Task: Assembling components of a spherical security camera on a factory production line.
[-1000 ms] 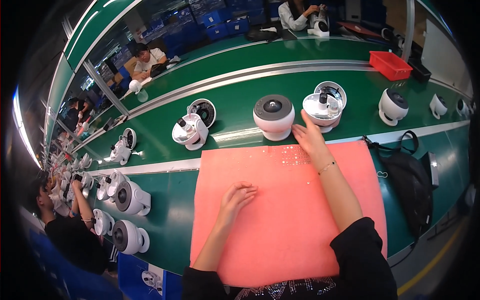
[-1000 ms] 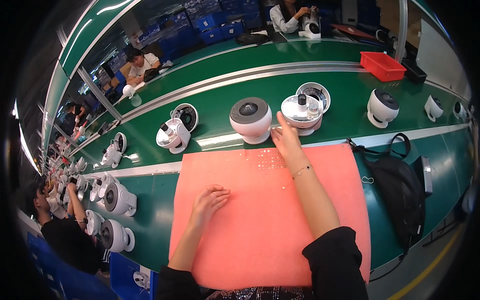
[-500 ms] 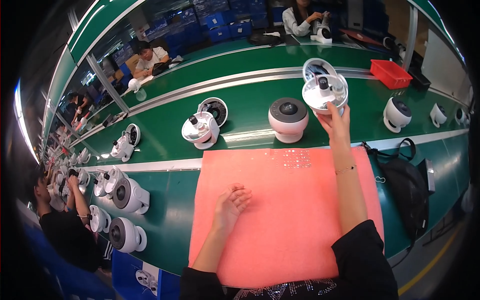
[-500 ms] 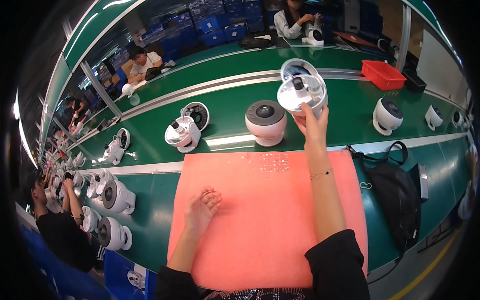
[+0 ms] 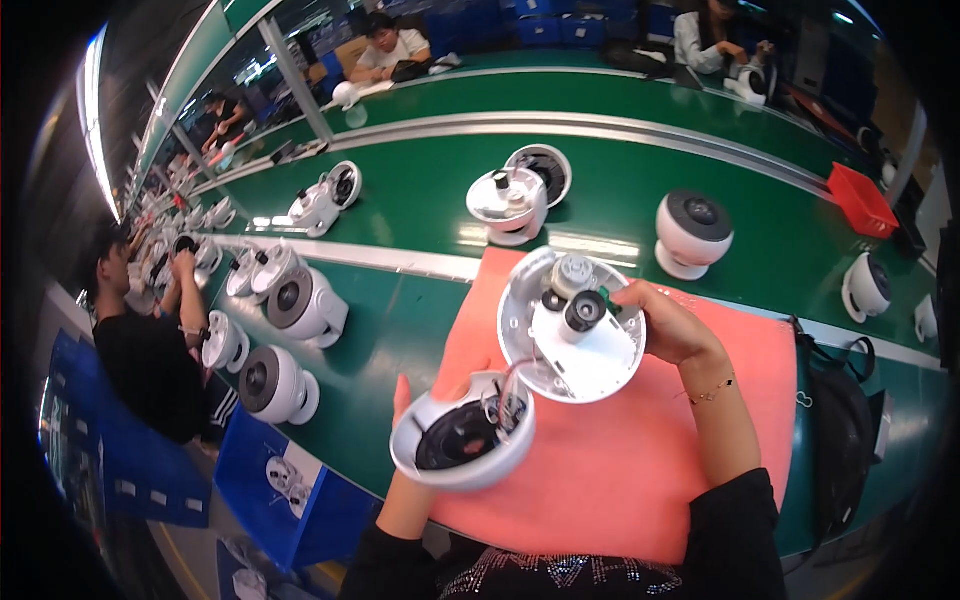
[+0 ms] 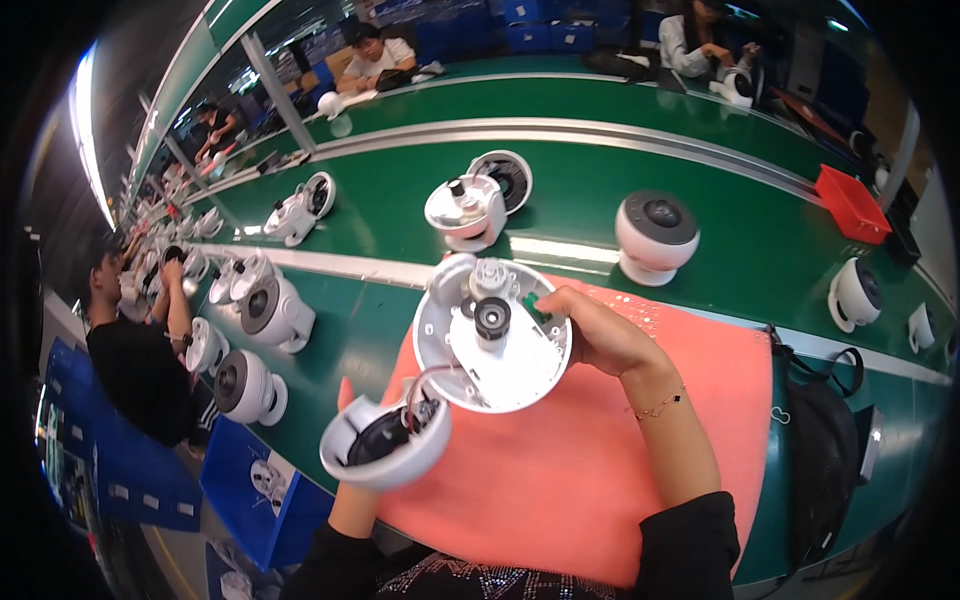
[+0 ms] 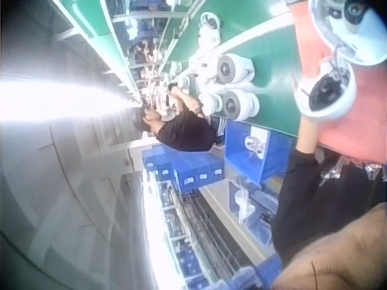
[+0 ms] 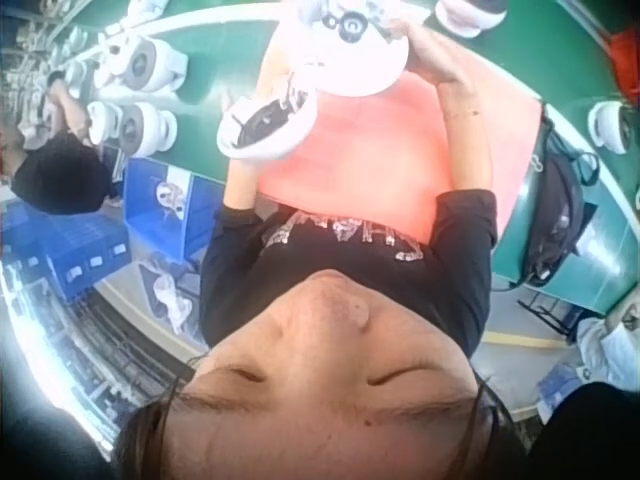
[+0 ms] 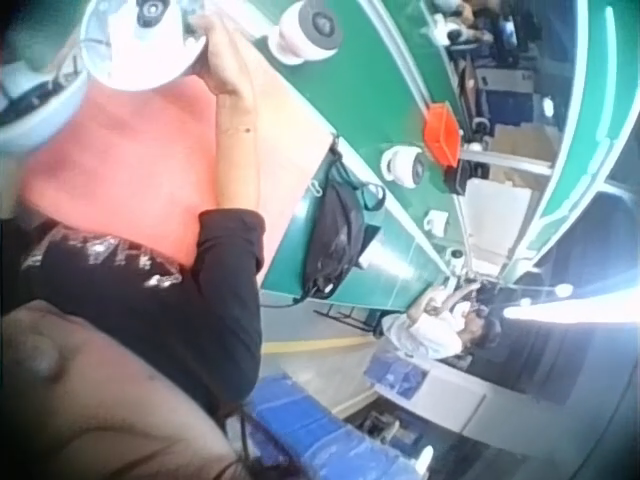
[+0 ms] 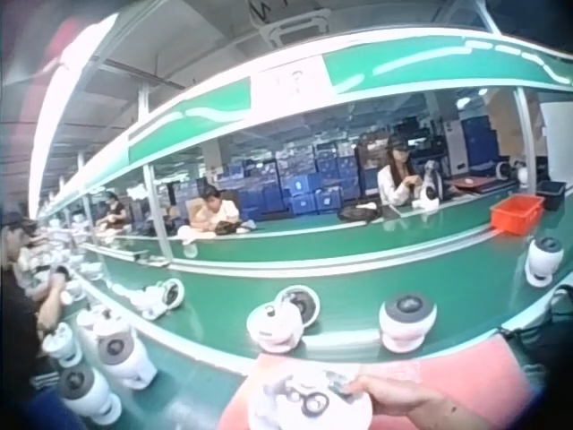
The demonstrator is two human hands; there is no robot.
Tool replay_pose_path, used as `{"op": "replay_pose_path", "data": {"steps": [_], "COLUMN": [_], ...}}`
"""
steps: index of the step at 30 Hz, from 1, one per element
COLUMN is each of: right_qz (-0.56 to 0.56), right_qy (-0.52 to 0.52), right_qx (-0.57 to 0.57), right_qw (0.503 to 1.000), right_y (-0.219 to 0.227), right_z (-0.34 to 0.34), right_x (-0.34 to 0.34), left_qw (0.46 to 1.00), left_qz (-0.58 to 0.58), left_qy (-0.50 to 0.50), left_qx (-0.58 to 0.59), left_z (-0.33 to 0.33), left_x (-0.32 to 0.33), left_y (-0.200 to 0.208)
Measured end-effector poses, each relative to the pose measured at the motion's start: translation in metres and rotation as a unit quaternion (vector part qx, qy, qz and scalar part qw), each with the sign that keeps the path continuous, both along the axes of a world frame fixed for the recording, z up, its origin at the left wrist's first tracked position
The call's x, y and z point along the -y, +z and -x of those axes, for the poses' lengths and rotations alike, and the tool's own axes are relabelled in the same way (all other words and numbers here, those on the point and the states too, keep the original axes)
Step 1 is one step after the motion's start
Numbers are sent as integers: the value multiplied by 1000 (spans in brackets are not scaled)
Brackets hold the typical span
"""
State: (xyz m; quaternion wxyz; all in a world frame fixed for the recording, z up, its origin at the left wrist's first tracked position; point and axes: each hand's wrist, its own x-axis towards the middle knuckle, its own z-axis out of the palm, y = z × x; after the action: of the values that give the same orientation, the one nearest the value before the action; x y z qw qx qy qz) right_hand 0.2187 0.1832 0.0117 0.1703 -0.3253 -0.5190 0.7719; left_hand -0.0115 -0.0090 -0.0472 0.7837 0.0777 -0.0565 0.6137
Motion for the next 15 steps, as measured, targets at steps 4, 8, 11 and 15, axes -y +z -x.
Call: {"op": "replay_pose_path", "data": {"steps": [4,8,11,15], "right_qz": [-31,-209,-318,-605], "right_qy": [59,222,125,66], "right_qx": [84,156,156,-9], "right_qw": [994,940,927,793], "right_y": [-19,-31,-16,19], "right_z": [27,40,51,62], "right_x": [16,14,44,119], "left_qw": [926,889,864,848], "left_qz": [136,156,155,145], "left_qy": [142,205,224,209], "left_qx": [-322,-378,-424,-465], "left_z": [14,26,29,28], "left_x": [57,78,93,99], "left_y": [-10,-7,-4,2]}}
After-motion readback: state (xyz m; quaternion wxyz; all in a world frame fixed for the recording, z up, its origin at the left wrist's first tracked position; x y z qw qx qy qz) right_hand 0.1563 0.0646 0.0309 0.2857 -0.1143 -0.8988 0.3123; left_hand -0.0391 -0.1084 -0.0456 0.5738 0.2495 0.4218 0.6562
